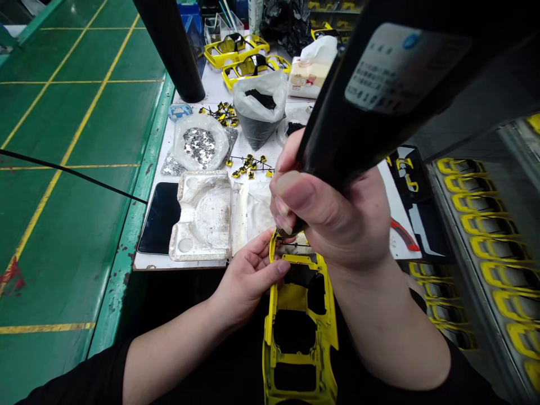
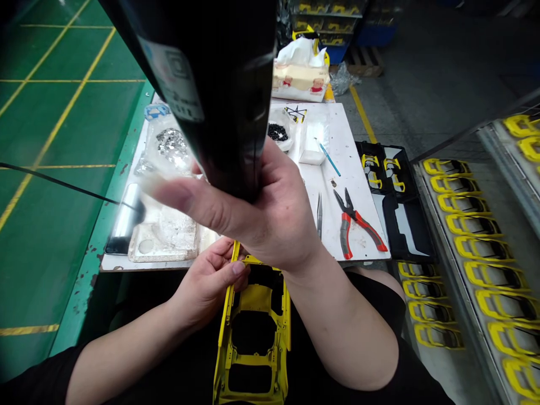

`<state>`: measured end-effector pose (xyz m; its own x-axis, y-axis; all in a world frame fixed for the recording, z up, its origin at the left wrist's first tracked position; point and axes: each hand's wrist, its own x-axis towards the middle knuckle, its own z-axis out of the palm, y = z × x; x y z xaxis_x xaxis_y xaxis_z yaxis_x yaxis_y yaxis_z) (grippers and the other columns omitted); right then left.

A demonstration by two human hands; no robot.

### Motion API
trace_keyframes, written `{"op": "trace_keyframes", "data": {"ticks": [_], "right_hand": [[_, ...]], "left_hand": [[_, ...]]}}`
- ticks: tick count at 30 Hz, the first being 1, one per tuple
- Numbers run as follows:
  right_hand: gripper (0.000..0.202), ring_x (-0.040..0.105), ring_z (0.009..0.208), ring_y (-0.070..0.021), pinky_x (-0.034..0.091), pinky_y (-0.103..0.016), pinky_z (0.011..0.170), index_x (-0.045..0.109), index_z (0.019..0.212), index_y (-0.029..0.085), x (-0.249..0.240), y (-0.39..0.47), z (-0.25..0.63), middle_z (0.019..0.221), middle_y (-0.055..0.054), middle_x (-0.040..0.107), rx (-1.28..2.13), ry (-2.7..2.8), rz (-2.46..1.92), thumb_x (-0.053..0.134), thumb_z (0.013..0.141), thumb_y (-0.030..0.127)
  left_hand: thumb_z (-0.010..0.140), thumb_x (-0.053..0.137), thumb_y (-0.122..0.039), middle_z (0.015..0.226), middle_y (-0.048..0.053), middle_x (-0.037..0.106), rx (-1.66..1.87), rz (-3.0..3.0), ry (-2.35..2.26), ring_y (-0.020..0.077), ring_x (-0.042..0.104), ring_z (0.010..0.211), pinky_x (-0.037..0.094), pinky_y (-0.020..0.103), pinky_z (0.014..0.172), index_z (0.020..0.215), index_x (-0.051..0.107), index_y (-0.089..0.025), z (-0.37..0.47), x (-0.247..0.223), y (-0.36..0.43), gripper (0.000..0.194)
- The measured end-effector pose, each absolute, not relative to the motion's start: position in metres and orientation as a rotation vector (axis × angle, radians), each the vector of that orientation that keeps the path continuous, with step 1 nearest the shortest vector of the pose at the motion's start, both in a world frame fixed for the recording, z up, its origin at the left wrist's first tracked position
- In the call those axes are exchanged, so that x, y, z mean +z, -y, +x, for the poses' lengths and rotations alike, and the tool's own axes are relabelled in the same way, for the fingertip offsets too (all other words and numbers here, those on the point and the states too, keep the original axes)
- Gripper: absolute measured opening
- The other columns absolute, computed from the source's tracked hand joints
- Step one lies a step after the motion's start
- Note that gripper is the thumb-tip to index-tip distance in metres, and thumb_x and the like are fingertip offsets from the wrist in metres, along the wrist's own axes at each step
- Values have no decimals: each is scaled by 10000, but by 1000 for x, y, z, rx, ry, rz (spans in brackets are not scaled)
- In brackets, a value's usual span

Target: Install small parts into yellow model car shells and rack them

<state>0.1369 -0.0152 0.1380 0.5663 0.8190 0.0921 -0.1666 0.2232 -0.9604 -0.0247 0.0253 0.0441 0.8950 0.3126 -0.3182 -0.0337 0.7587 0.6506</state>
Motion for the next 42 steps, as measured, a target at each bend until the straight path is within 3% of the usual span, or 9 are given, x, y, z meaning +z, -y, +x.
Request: {"op": "trace_keyframes", "data": {"ticks": [5,12,18,23,29,36,42], "right_hand": [[469,569,606,-214,506,-377,580,586,779,310,142,12,134,666,44,548,694,696,-1147,994,818,539],[481,661,694,-255,581,-404,600,636,774,325,137,12,137,705,13,612,678,708,-1221,968,814,672],[282,624,654,-231,501,-376,553,715,957,362,137,15,134,721,38,605,697,667,-1158,956,889,492],[433,469,542,-181,413,-368,513,557,724,289,141,14,134,689,43,568,700,749,-1080,936,903,398],[388,450,538,-173,442,-369,534,600,749,293,140,11,132,686,40,557,663,721,-1110,932,890,437],[575,534,602,-207,455,-368,498,601,761,306,140,10,132,672,17,542,644,682,-1221,970,773,746],[486,540,588,-179,504,-352,525,649,773,299,139,8,133,688,37,568,663,680,-1174,1000,804,634]], "left_hand": [[947,959,-292,807,-21,678,190,681,-439,76,532,639,519,205,750,1525,729,-241,-25,44,-25,624],[959,949,-280,802,-23,668,185,676,-432,72,538,644,471,178,668,1535,716,-241,-28,43,-26,622],[933,970,-285,819,-18,685,182,670,-452,79,541,641,517,204,732,1521,727,-235,-27,43,-26,638],[928,971,-282,815,-18,682,192,662,-439,84,529,634,547,225,778,1519,735,-241,-24,45,-25,638],[920,975,-282,838,-10,693,187,653,-457,92,540,639,553,238,783,1519,731,-232,-25,47,-26,648],[920,977,-280,826,-17,692,188,644,-444,77,546,641,556,217,777,1509,732,-234,-25,45,-26,639],[935,970,-311,795,-32,652,179,685,-454,63,543,632,505,175,689,1500,716,-234,-27,43,-27,624]]}}
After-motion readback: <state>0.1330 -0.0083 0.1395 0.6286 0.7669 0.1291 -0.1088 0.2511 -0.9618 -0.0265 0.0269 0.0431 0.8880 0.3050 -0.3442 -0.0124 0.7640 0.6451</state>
